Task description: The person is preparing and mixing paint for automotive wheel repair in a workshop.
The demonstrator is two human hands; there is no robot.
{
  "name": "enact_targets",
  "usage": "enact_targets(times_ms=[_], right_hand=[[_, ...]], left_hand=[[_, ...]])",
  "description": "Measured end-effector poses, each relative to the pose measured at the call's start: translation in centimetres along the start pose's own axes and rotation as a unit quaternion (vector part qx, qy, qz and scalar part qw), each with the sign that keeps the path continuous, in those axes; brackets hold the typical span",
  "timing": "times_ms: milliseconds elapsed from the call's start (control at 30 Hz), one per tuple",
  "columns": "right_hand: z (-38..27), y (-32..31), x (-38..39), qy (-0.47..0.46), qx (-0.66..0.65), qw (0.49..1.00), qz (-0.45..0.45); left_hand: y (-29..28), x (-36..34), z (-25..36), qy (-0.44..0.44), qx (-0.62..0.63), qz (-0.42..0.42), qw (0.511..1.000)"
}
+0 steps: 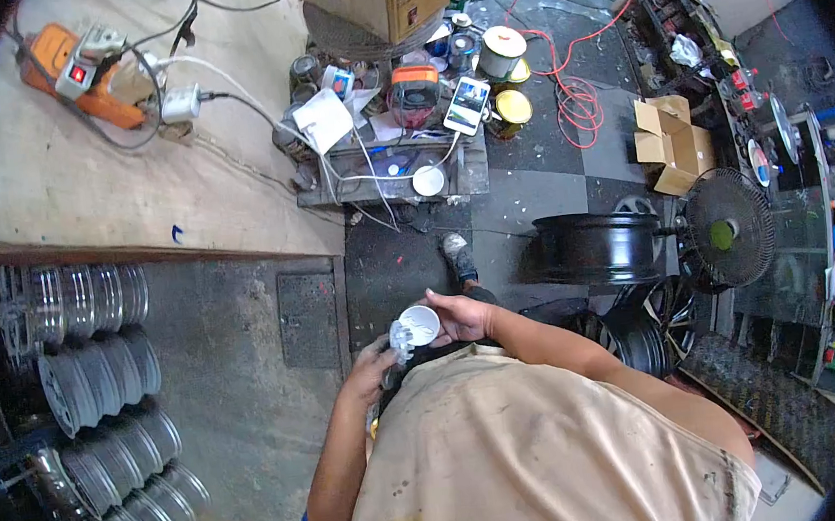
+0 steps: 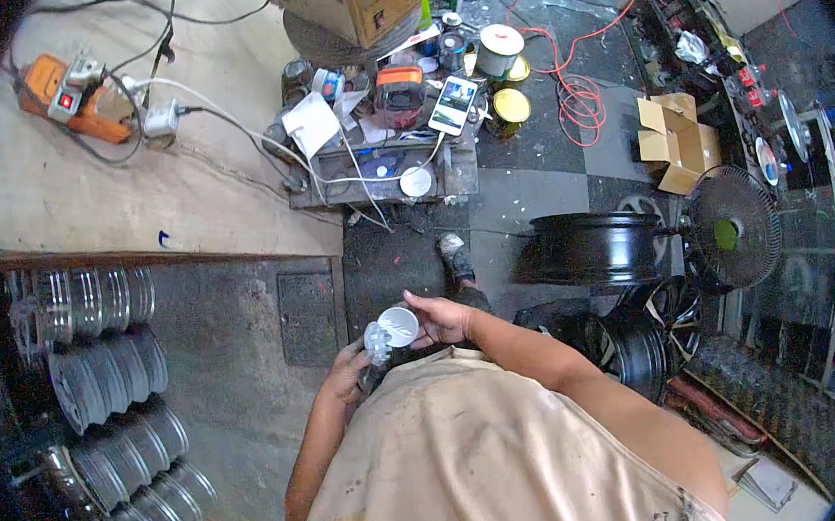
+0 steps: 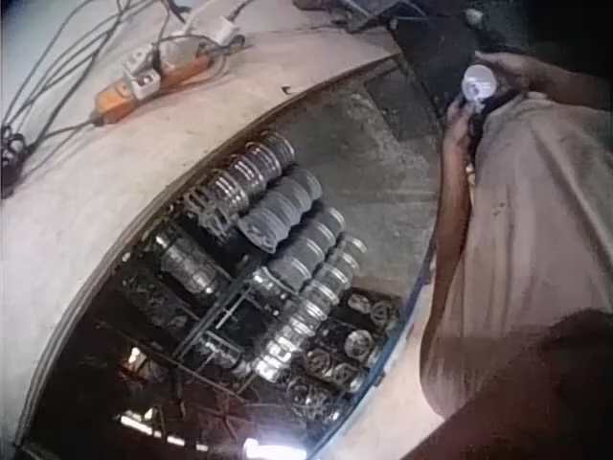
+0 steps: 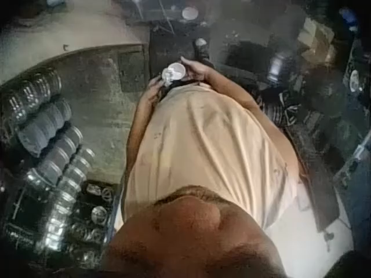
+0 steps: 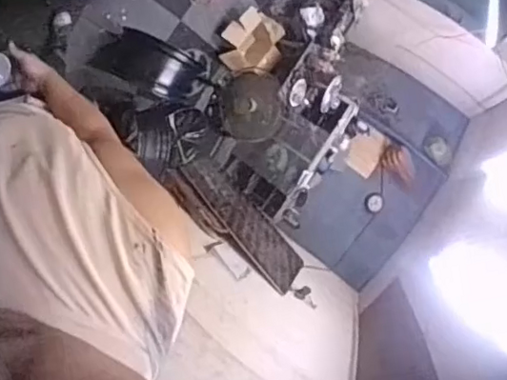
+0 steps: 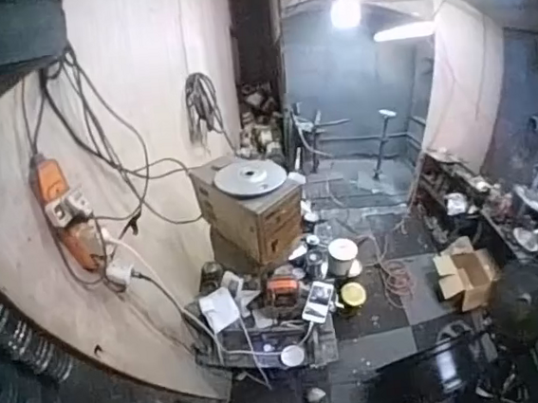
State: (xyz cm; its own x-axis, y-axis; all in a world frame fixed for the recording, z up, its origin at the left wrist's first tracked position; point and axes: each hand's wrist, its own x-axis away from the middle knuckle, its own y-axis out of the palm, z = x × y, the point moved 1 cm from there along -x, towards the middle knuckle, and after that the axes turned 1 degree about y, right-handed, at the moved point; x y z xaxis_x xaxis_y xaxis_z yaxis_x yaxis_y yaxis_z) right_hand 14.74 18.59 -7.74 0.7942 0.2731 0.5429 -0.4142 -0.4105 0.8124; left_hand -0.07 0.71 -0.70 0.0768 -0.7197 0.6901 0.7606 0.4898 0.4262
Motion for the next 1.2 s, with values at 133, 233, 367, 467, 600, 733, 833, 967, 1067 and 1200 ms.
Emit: enact_targets(times_ms=[133, 233, 367, 467, 600, 733, 833, 967, 1067, 1200], right_hand=[[-3.7, -1.2, 3.0, -0.001, 0.061, 0.991, 0.117], [-6.9, -3.4, 5.0, -0.007, 0.093, 0.978, 0.186], [-11.3, -6.5, 6.4, -0.027, 0.110, 0.978, 0.174], [-14.0, -9.0, 6.9, -0.021, 0.081, 0.988, 0.132], [-15.7, -12.2, 5.5, 0.021, 0.137, 0.981, 0.134], [-18.5, -16.4, 5.5, -0.122, 0.032, 0.948, 0.293], [-21.2, -19.1, 5.4, -0.205, -0.072, 0.880, 0.422], [-23.5, -21.0, 4.2, -0.252, -0.037, 0.861, 0.439], [-24.0, -21.7, 3.5, -0.244, -0.030, 0.840, 0.483], [-23.5, -22.1, 3.3, -0.215, -0.017, 0.802, 0.558]], left_hand=[[3.0, -3.5, 1.3, -0.021, 0.031, -0.051, 0.998], [6.0, -6.6, 2.7, -0.042, 0.030, -0.064, 0.997], [8.7, -9.7, 4.9, -0.048, 0.045, -0.061, 0.996], [9.4, -11.6, 6.3, -0.039, 0.013, -0.057, 0.998], [9.5, -13.0, 7.0, -0.036, -0.011, 0.000, 0.999], [9.0, -13.1, 6.4, -0.019, 0.022, 0.093, 0.995], [8.3, -12.3, 5.4, -0.028, 0.016, 0.148, 0.988], [8.7, -11.3, 4.2, -0.026, -0.005, 0.194, 0.981], [9.4, -11.4, 4.1, -0.036, -0.039, 0.191, 0.980], [10.6, -12.2, 4.3, -0.015, -0.144, 0.205, 0.968]])
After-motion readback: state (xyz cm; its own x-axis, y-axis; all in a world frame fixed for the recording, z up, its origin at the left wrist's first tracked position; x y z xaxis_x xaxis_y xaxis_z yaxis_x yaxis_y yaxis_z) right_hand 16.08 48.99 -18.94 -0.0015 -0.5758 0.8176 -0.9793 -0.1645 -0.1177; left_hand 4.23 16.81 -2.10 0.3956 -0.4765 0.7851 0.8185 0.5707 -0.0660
